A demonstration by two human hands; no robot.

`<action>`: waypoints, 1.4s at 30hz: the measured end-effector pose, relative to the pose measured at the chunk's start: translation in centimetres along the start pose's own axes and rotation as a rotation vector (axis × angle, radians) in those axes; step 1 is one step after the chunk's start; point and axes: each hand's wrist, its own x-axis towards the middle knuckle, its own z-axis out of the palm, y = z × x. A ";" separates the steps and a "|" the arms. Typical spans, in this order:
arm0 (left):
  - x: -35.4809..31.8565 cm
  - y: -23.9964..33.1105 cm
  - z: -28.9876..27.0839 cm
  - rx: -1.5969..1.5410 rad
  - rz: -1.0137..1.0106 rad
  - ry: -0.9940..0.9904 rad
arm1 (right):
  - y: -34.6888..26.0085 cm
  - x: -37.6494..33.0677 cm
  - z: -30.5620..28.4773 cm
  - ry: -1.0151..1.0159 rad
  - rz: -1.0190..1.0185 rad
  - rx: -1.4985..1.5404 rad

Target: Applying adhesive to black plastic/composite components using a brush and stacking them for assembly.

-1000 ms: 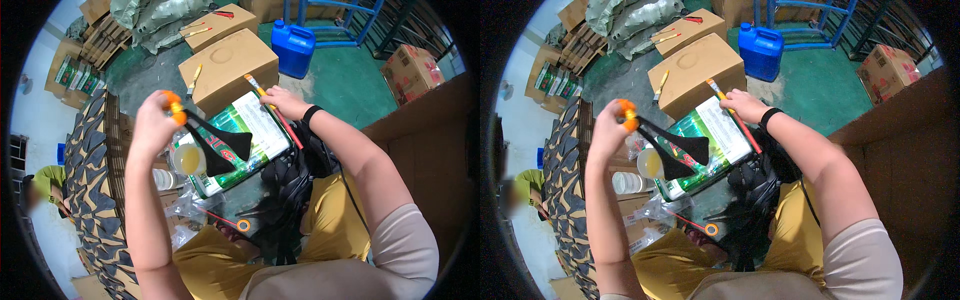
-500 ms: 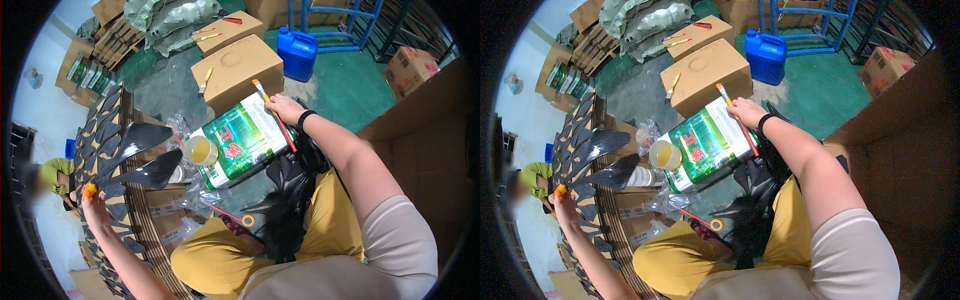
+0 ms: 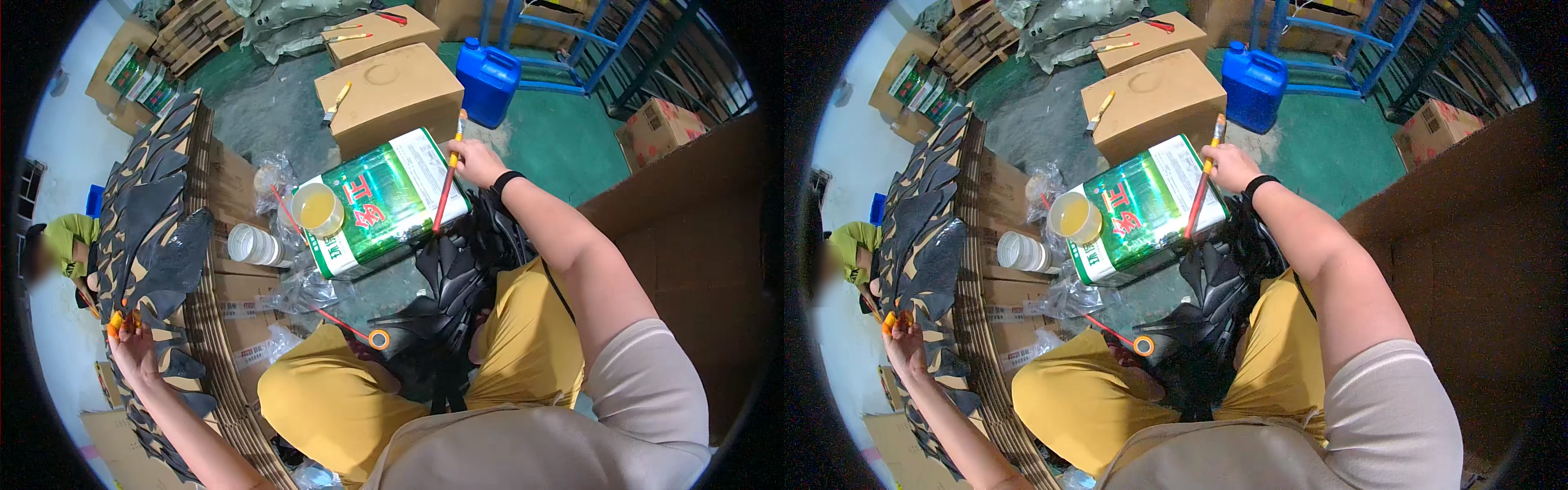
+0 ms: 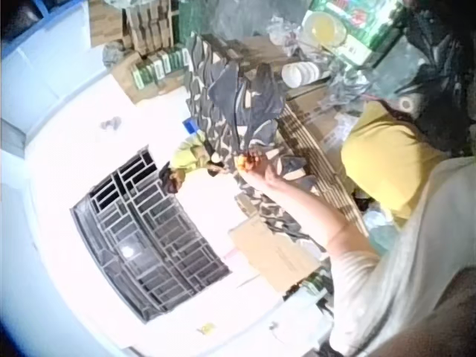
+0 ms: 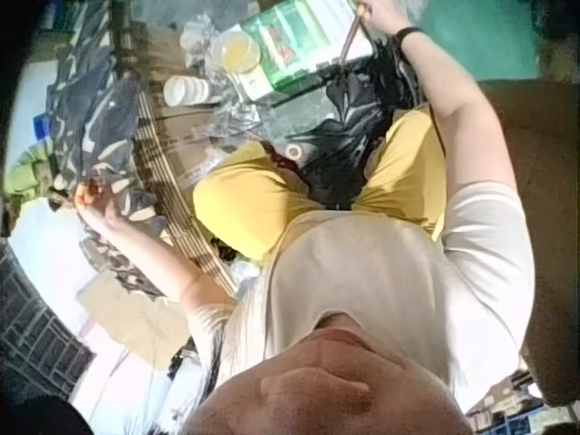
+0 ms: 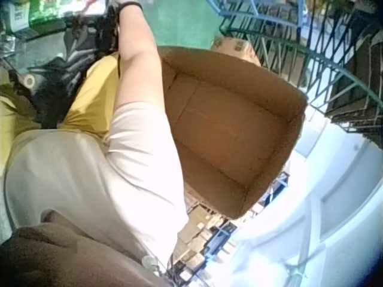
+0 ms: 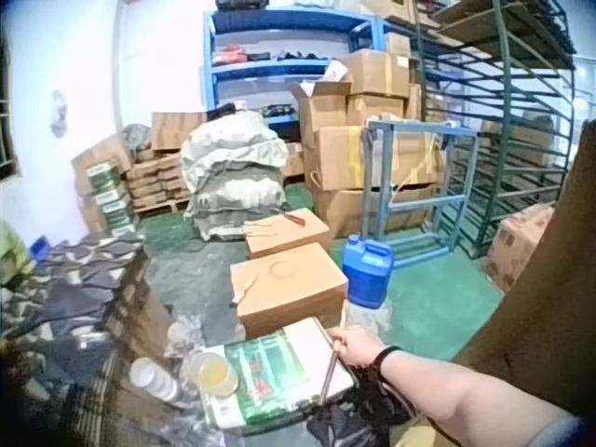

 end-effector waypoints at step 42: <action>-6.8 -0.3 7.7 0.130 0.097 0.296 | 10.8 22.8 3.3 0.008 0.345 -0.084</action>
